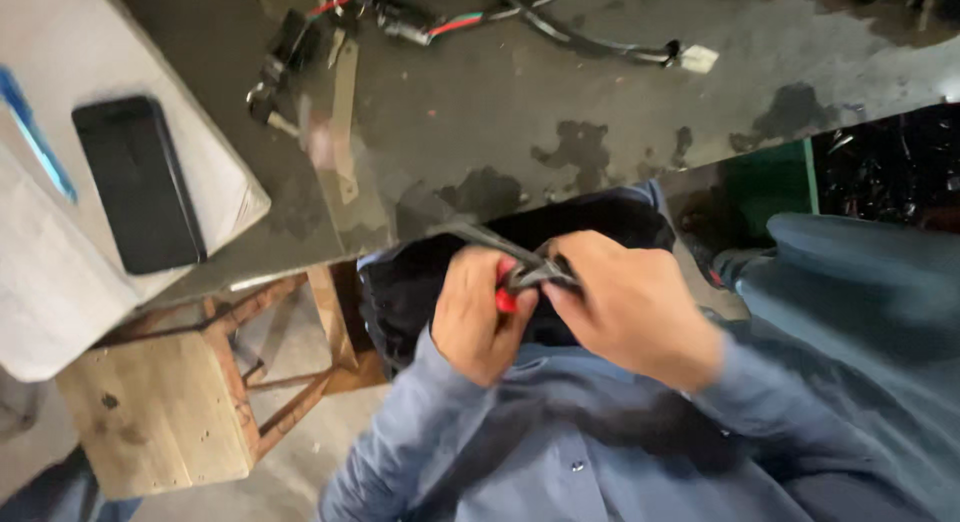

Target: The person repeatedly strips the outer insulation from black electrical wires using red-handled pliers, then pulls the insulation off to expose the inner conductors. The stripped wires are placed on the workbench among other similar wires and tools.

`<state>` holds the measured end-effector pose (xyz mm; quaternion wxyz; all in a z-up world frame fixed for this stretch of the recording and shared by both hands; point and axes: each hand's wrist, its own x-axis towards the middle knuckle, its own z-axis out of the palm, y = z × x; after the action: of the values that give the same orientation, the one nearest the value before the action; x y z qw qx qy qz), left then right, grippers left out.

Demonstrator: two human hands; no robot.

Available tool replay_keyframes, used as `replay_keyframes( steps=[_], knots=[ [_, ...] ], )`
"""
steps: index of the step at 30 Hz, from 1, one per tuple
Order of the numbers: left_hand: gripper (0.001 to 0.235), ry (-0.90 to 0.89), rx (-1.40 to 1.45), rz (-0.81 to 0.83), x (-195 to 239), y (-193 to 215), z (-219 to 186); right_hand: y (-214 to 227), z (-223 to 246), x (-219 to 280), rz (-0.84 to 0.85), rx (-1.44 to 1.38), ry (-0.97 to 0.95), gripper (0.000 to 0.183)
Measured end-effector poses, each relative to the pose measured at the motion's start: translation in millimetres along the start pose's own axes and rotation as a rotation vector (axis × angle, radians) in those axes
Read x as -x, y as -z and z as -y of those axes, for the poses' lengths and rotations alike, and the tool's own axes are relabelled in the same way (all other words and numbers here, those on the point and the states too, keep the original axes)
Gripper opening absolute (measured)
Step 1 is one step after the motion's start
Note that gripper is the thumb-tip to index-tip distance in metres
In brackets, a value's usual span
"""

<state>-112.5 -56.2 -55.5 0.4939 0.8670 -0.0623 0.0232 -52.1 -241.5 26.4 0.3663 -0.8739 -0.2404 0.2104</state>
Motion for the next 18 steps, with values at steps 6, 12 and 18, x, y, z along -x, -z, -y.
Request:
replay_keyframes(
  steps=[6,12,18],
  knots=[
    [0.02,0.021,-0.24,-0.06,4,3,7,12,-30,-17,0.132,-0.265,-0.146,0.03],
    [0.028,-0.25,-0.516,-0.04,-78,41,1,103,-111,-14,-1.085,0.008,-0.097,0.026],
    [0.025,-0.34,-0.376,-0.062,-179,53,5,80,-112,-74,-0.537,0.783,0.263,0.035]
  ],
)
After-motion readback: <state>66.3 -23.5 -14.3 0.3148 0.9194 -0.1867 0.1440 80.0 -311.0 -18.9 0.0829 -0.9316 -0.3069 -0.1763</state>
